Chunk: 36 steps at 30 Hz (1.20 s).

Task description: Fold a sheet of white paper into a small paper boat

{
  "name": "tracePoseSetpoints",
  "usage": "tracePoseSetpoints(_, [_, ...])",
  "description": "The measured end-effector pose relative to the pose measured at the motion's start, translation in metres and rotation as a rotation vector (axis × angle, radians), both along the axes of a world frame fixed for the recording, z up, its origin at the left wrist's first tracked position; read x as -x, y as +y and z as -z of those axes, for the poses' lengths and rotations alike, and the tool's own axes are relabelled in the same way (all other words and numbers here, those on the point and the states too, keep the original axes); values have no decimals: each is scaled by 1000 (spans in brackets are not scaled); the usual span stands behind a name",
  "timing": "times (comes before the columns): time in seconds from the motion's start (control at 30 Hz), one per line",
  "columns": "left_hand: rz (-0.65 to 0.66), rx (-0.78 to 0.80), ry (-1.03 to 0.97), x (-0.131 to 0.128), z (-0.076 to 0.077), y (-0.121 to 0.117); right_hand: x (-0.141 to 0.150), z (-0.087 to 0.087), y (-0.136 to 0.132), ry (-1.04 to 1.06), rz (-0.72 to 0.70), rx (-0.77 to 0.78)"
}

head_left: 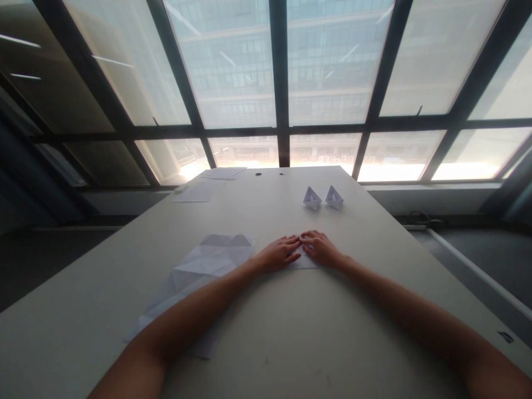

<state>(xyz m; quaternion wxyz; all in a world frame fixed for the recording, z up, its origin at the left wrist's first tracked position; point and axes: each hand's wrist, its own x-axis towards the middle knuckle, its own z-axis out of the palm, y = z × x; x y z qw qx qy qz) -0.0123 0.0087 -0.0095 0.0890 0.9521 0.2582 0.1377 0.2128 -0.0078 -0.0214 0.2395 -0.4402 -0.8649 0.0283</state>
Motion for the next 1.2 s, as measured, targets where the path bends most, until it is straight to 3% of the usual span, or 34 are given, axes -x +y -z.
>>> tracePoseSetpoints(0.33, [-35, 11, -83, -1, 11, 5, 0, 0, 0, 49, -4, 13])
tracePoseSetpoints(0.7, [-208, -73, -130, 0, 4, 3, -1, -6, -2, 168, -64, 13])
tracePoseSetpoints(1.0, [-199, -116, -101, -1, 3, 3, -3, -4, 0, 199, -94, 12])
tracePoseSetpoints(1.2, [-64, 21, -133, 1, -1, 0, -2, -7, -2, 173, -108, 8])
